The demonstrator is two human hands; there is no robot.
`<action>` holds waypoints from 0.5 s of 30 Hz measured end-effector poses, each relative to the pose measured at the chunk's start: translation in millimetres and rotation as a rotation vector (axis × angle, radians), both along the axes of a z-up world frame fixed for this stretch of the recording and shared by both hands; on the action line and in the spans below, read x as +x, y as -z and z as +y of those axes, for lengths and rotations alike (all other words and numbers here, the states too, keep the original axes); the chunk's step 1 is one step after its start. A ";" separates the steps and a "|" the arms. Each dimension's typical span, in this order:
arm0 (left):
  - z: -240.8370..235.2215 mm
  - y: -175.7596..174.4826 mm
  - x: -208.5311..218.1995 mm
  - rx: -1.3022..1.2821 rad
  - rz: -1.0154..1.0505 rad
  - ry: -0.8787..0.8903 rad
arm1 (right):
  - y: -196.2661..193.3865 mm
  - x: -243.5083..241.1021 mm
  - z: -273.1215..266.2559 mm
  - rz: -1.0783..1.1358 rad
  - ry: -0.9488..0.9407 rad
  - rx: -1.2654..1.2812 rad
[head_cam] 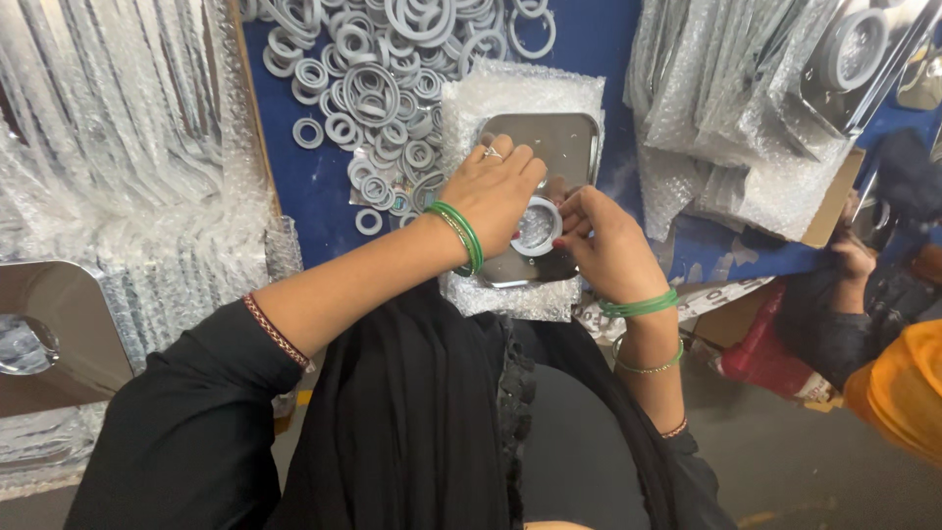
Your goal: The person is assembling metal shower plates by inserting plastic rings into the center of the plates and stacking the finished items on a table.
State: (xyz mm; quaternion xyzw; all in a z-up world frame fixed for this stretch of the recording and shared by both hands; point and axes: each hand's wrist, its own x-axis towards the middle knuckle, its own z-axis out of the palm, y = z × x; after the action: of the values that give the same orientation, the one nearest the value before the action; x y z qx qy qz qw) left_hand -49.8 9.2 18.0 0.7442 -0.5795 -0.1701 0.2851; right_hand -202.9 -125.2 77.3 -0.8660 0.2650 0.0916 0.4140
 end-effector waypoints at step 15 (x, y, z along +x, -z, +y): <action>-0.2 1.7 -10.5 0.006 -0.079 -0.033 | -0.2 3.7 4.3 -0.019 -0.072 -0.076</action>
State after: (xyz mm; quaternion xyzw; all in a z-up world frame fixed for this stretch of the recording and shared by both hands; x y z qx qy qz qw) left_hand -60.3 9.0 16.2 0.7608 -0.5774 -0.1378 0.2624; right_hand -199.2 -120.9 77.5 -0.8909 0.2328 0.0880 0.3800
